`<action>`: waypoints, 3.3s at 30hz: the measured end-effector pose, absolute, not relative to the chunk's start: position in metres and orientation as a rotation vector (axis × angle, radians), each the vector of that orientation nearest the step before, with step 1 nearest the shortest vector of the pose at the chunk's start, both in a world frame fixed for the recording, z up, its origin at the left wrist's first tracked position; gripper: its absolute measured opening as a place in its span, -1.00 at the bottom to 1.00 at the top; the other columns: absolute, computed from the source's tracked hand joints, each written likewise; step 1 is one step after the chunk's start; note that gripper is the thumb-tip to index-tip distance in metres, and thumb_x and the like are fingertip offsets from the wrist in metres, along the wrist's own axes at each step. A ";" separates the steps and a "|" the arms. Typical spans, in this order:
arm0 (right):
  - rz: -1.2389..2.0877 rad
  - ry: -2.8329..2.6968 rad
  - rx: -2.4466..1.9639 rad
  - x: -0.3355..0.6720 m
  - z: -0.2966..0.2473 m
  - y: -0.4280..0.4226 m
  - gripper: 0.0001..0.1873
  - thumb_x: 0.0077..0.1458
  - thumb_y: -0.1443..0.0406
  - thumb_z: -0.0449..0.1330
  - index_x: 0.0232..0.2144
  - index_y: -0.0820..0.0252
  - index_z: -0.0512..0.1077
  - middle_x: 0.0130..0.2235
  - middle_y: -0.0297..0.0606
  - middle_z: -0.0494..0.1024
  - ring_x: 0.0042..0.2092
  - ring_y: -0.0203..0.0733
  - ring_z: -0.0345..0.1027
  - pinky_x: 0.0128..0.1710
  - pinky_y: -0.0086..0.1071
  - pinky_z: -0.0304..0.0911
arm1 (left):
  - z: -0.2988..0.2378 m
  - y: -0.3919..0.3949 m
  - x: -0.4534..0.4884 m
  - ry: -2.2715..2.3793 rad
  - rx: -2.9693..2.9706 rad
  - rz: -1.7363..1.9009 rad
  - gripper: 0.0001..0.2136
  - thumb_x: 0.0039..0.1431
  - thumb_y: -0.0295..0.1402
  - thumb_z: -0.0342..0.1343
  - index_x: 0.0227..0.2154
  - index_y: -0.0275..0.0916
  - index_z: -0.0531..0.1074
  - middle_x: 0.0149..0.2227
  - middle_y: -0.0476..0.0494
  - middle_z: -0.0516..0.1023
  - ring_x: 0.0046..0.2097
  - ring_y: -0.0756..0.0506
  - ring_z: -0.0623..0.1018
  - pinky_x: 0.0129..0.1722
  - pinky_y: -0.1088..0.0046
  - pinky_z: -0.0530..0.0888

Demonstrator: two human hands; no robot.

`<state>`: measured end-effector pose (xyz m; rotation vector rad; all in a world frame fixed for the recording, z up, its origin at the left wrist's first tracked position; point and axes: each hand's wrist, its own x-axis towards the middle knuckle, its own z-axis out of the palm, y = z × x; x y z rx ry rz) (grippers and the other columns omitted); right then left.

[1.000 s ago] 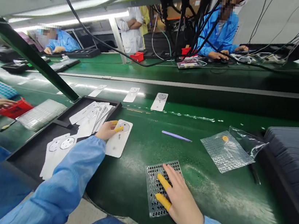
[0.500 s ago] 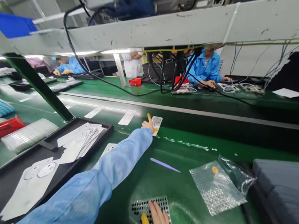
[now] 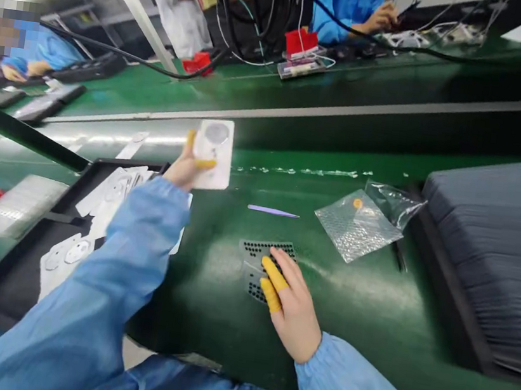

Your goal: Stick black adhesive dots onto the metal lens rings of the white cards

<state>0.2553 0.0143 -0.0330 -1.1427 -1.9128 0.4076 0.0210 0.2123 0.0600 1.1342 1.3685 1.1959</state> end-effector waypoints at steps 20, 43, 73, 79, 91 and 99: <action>0.459 -1.987 -0.960 0.226 -0.009 0.018 -0.75 0.12 0.44 0.16 -0.12 0.18 0.41 -0.16 -0.16 0.49 -0.13 -0.21 0.41 -0.16 -0.30 0.43 | 0.003 0.016 0.040 1.257 1.240 0.773 -0.69 0.05 -0.20 0.20 -0.28 -0.37 0.59 -0.28 -0.23 0.65 -0.27 -0.18 0.60 -0.24 0.30 0.57; 0.575 -1.778 -1.147 0.215 -0.020 0.025 -0.91 0.11 0.41 0.18 -0.31 0.17 0.46 -0.26 -0.23 0.54 -0.23 -0.24 0.45 -0.22 -0.34 0.42 | 0.012 -0.015 0.004 1.431 1.266 1.046 -0.24 0.20 -0.30 0.09 0.32 -0.07 -0.25 0.33 -0.16 0.09 0.27 -0.21 0.24 0.14 0.29 0.39; 0.245 -2.078 -1.066 0.204 0.027 -0.019 -0.50 0.22 0.25 0.02 0.20 0.15 0.17 0.30 -0.07 0.10 0.25 0.18 0.10 0.07 0.13 0.31 | 0.015 -0.051 0.051 1.277 1.481 1.067 -0.43 0.18 -0.38 0.06 0.25 -0.12 0.05 0.19 -0.28 0.36 0.14 -0.26 0.43 0.08 0.22 0.46; 0.127 -2.162 -1.072 0.202 0.036 -0.017 -0.50 0.24 0.26 -0.01 0.21 0.24 0.17 0.29 -0.01 0.11 0.22 0.20 0.13 0.06 0.13 0.30 | 0.026 -0.043 0.051 1.291 1.614 1.077 -0.44 0.14 -0.50 0.07 0.20 -0.08 0.12 0.16 -0.21 0.40 0.05 -0.22 0.52 -0.03 0.32 0.51; 0.420 -2.226 -1.052 0.200 0.026 -0.016 -0.37 0.21 0.32 0.03 0.28 0.34 0.00 0.33 0.06 -0.04 0.32 0.22 -0.12 0.20 0.18 0.11 | 0.018 -0.043 0.052 1.287 1.341 1.077 -0.41 0.12 -0.38 0.14 0.21 -0.17 0.10 0.19 -0.33 0.34 0.09 -0.29 0.48 0.02 0.25 0.49; 0.977 -1.278 -1.136 0.189 0.021 -0.011 -0.40 0.15 0.47 0.11 0.20 -0.05 0.18 0.18 -0.25 0.35 0.09 -0.06 0.37 0.01 -0.15 0.44 | 0.030 -0.023 0.054 0.753 0.766 1.147 -0.55 0.16 -0.41 0.14 0.10 -0.13 0.20 -0.09 -0.20 0.56 -0.25 -0.11 0.62 -0.37 0.48 0.57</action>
